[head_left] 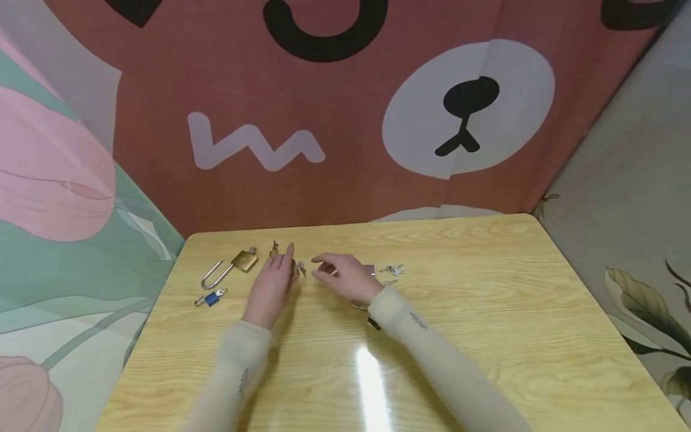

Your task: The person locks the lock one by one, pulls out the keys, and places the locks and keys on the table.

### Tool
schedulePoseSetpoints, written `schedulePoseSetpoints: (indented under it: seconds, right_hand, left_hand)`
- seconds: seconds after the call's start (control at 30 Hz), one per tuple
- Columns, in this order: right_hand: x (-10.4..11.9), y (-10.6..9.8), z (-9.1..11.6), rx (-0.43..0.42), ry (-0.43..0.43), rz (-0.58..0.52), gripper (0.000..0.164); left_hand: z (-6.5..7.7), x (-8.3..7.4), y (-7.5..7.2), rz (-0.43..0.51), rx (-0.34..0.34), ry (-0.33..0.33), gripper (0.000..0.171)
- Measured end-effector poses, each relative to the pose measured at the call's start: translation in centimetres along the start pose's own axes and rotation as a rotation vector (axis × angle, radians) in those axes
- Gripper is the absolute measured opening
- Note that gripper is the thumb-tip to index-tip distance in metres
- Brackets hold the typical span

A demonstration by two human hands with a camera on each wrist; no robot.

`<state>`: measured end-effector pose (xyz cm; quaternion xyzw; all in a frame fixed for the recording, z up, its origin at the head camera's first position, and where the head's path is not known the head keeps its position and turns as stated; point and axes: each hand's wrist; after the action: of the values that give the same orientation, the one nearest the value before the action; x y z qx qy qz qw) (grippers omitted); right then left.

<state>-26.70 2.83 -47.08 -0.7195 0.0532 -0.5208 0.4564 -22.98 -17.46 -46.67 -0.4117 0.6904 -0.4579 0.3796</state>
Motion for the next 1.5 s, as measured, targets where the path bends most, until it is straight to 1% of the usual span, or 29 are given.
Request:
schedulePoseSetpoints:
  seconds: [0.1, 0.17, 0.23, 0.3, 0.4, 0.5, 0.6, 0.73, 0.83, 0.9, 0.97, 1.07, 1.13, 1.23, 1.37, 1.5]
  right_hand:
    - [-0.1, -0.3, 0.4, -0.007, 0.019, -0.069, 0.039]
    - [-0.4, -0.4, 0.6, -0.006, 0.023, -0.110, 0.035]
    - [-0.8, -0.5, 0.9, -0.007, 0.029, -0.157, 0.028]
    - [-1.3, -0.6, 1.1, -0.012, 0.039, -0.206, 0.022]
    - [-1.8, -0.8, 1.5, -0.021, 0.052, -0.269, 0.015]
    - [-2.0, -1.2, 1.8, -0.028, 0.058, -0.273, 0.014]
    - [-2.0, -1.7, 2.3, -0.039, 0.052, -0.258, 0.015]
    - [-2.1, -2.4, 2.9, -0.068, 0.050, -0.284, 0.015]
    - [-2.5, -2.9, 3.4, -0.086, 0.064, -0.327, 0.014]
    - [-2.8, -3.1, 3.8, -0.090, 0.072, -0.360, 0.013]
    - [-3.0, -3.2, 4.1, -0.091, 0.082, -0.385, 0.014]
    - [-3.2, -3.3, 4.7, -0.086, 0.096, -0.428, 0.014]
    - [-3.3, -3.3, 5.0, -0.082, 0.103, -0.441, 0.014]
    - [-3.4, -3.3, 5.3, -0.073, 0.102, -0.456, 0.015]
    - [-3.6, -3.4, 5.5, -0.060, 0.100, -0.483, 0.019]
    - [-3.9, -3.5, 5.5, -0.062, 0.093, -0.531, 0.023]
  left_hand:
    - [-0.4, -2.5, 0.2, -0.001, -0.040, 0.070, 0.071]
    - [-0.6, -3.9, 0.4, -0.008, -0.059, 0.110, 0.071]
    - [-0.7, -5.0, 0.6, -0.019, -0.066, 0.137, 0.071]
    - [-0.8, -5.7, 0.7, -0.037, -0.072, 0.166, 0.070]
    - [-0.9, -6.3, 0.9, -0.056, -0.083, 0.198, 0.069]
    - [-1.0, -6.5, 1.0, -0.042, -0.095, 0.215, 0.067]
    - [-1.0, -6.4, 1.1, 0.023, -0.125, 0.230, 0.063]
    - [-1.0, -5.9, 1.3, 0.130, -0.199, 0.253, 0.054]
    - [-0.9, -5.4, 1.5, 0.196, -0.252, 0.237, 0.048]
    - [-0.9, -5.1, 1.7, 0.243, -0.274, 0.203, 0.044]
    - [-1.0, -4.9, 1.8, 0.298, -0.275, 0.159, 0.041]
    - [-1.1, -4.8, 2.0, 0.388, -0.245, 0.090, 0.035]
    - [-1.3, -4.8, 2.1, 0.437, -0.211, 0.048, 0.030]
    - [-1.4, -4.9, 2.1, 0.502, -0.159, 0.008, 0.024]
    - [-1.6, -5.1, 2.0, 0.603, -0.114, -0.005, 0.021]
    - [-1.7, -5.4, 2.1, 0.674, -0.108, 0.012, 0.019]
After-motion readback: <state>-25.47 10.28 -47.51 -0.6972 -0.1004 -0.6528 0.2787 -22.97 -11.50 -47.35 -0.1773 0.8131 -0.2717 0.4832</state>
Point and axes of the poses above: each hand's wrist, its own z-axis away from the middle knuckle, its own y-axis out of the palm, x = y × z, and after that the axes turned 4 degrees about x, right-handed
